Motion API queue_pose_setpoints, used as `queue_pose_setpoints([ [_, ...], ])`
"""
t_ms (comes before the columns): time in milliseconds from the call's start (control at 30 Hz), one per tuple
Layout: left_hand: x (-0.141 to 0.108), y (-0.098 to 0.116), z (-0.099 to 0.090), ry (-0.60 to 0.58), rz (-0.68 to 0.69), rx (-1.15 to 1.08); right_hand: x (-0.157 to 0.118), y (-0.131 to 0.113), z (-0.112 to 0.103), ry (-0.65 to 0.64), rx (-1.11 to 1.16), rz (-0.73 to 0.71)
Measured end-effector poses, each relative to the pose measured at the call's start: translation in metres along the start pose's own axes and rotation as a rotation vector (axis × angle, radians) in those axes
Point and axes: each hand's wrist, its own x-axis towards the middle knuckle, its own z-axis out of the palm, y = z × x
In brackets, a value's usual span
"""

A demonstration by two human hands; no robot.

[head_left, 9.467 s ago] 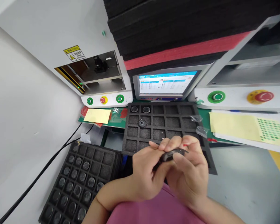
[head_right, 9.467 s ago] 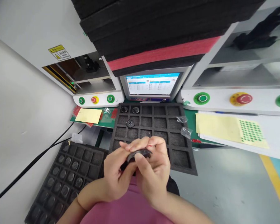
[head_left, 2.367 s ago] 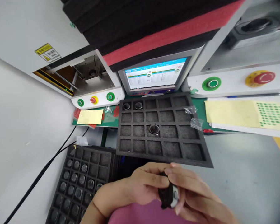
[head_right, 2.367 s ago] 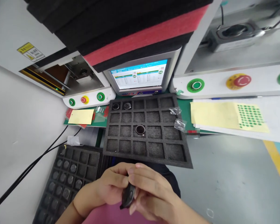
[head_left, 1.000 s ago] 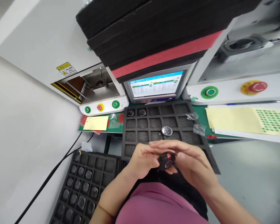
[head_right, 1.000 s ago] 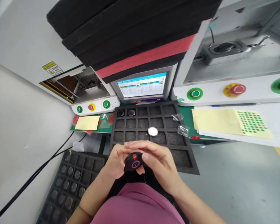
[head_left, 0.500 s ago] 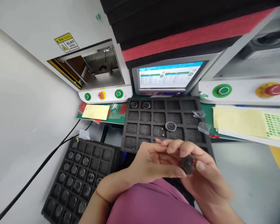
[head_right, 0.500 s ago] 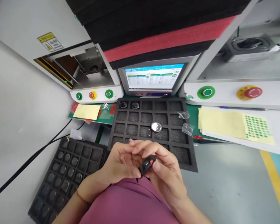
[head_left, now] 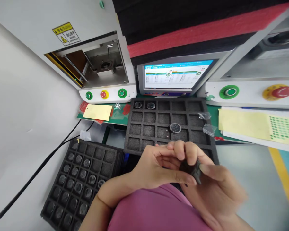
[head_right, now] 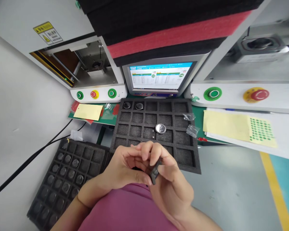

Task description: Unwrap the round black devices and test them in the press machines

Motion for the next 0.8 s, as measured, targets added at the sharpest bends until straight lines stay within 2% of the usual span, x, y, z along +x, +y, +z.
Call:
queue_pose_setpoints([
  [133,0.000,-0.001,0.000,0.022,0.034,-0.012,0.002,-0.001,0.002,-0.019,0.013,0.024],
  [233,0.001,0.001,-0.002,0.038,0.008,-0.085,0.006,-0.004,-0.006,-0.080,-0.078,0.035],
  [300,0.002,0.002,-0.008,0.072,-0.015,-0.108,0.014,-0.004,-0.023,-0.084,-0.238,-0.038],
  [367,0.004,0.001,-0.018,0.116,0.005,-0.059,0.026,0.000,-0.051,0.044,-0.606,-0.234],
  [433,0.010,-0.002,-0.033,0.223,0.109,0.133,0.042,0.009,-0.082,0.258,-1.182,-0.452],
  [500,0.026,-0.008,-0.049,0.418,0.271,0.544,0.061,0.019,-0.109,0.278,-1.409,-0.496],
  [567,0.048,-0.014,-0.062,0.623,0.366,1.079,0.076,0.029,-0.126,0.198,-1.521,-0.497],
  [633,0.075,-0.018,-0.072,0.719,0.354,1.448,0.087,0.037,-0.135,0.137,-1.613,-0.494],
  [667,0.088,-0.019,-0.075,0.735,0.328,1.541,0.091,0.041,-0.137,0.122,-1.653,-0.489],
  [800,0.135,-0.016,-0.080,0.801,0.250,1.686,0.096,0.052,-0.141,0.089,-1.756,-0.461],
])
